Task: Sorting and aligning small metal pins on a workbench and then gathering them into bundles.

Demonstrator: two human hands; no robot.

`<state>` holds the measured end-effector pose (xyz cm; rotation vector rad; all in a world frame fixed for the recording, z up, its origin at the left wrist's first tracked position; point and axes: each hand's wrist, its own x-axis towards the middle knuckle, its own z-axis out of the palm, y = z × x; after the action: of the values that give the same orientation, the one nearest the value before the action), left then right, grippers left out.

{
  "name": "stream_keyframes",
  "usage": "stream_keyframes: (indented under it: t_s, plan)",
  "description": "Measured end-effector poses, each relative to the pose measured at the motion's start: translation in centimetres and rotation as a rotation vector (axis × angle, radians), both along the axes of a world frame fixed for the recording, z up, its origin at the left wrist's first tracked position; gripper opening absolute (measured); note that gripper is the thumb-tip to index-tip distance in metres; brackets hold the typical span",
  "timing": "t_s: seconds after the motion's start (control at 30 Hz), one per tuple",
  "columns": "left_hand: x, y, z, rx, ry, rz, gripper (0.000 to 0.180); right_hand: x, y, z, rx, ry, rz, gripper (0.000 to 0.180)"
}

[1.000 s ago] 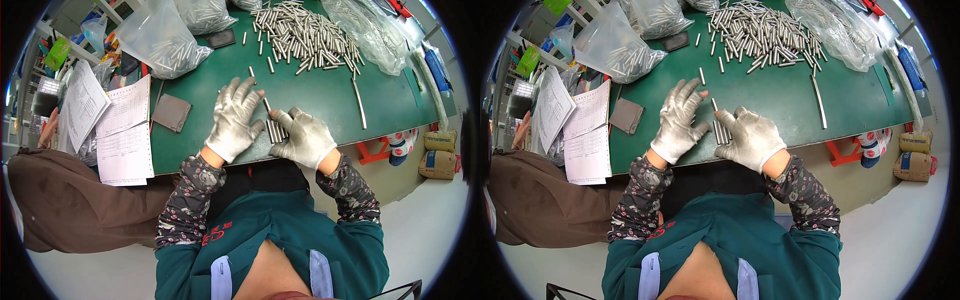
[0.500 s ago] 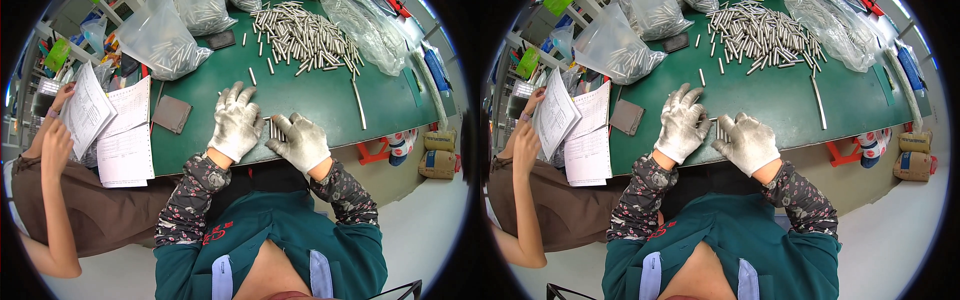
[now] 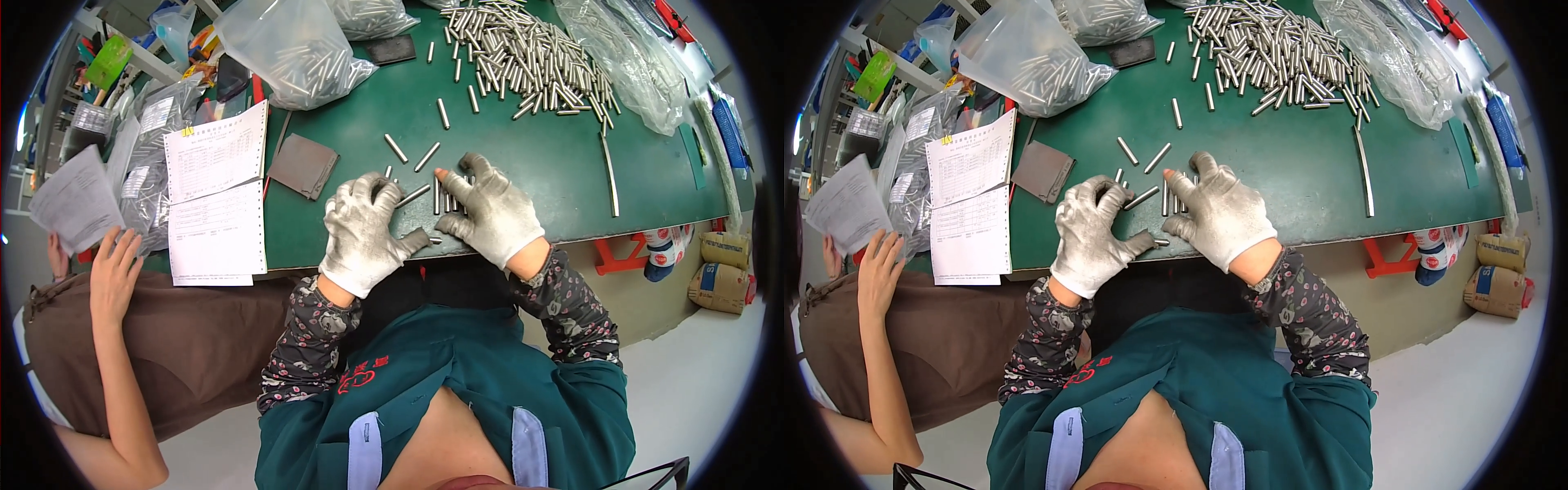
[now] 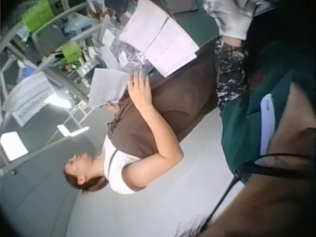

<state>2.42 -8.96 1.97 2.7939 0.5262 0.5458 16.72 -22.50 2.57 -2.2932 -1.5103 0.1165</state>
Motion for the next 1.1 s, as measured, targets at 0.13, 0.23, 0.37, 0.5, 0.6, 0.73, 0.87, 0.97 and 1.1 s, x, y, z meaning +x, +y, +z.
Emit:
stream_keyframes:
  t_s: [0.13, 0.23, 0.37, 0.5, 0.6, 0.73, 0.87, 0.97, 1.1]
  plan:
    - [0.2, 0.3, -0.5, -0.013, -0.068, -0.059, 0.047, 0.0, 0.8, 0.0, 0.01, 0.056, 0.036, 0.048]
    - [0.2, 0.9, -1.0, -0.034, -0.127, -0.089, 0.038, 0.4, 1.2, 0.1, 0.057, 0.064, 0.062, 0.04]
    - [0.1, 0.9, -1.0, -0.057, -0.124, -0.118, 0.033, 0.9, 0.8, -0.1, 0.071, 0.085, 0.065, 0.037]
    - [0.3, 0.7, -0.5, -0.011, -0.111, -0.193, 0.029, 1.4, 0.7, -0.3, 0.074, 0.114, 0.11, 0.041]
    - [0.8, 0.6, -0.5, 0.026, -0.106, -0.27, 0.026, 1.9, 0.4, 0.1, 0.042, 0.132, 0.166, 0.041]
    - [1.8, 0.7, -1.1, 0.038, -0.176, -0.276, 0.024, 1.5, 0.2, 0.4, 0.077, 0.102, 0.285, 0.038]
    - [1.2, 0.9, -0.7, 0.032, -0.183, -0.126, 0.03, 0.9, 0.2, 1.0, -0.002, 0.126, 0.237, 0.047]
    - [1.0, 0.9, -0.5, 0.031, -0.116, -0.125, 0.031, 0.5, 0.5, 1.1, -0.048, 0.069, 0.235, 0.049]
    - [0.7, 0.8, -0.5, 0.07, -0.085, -0.107, 0.027, 0.3, 0.2, 0.9, -0.066, 0.084, 0.164, 0.053]
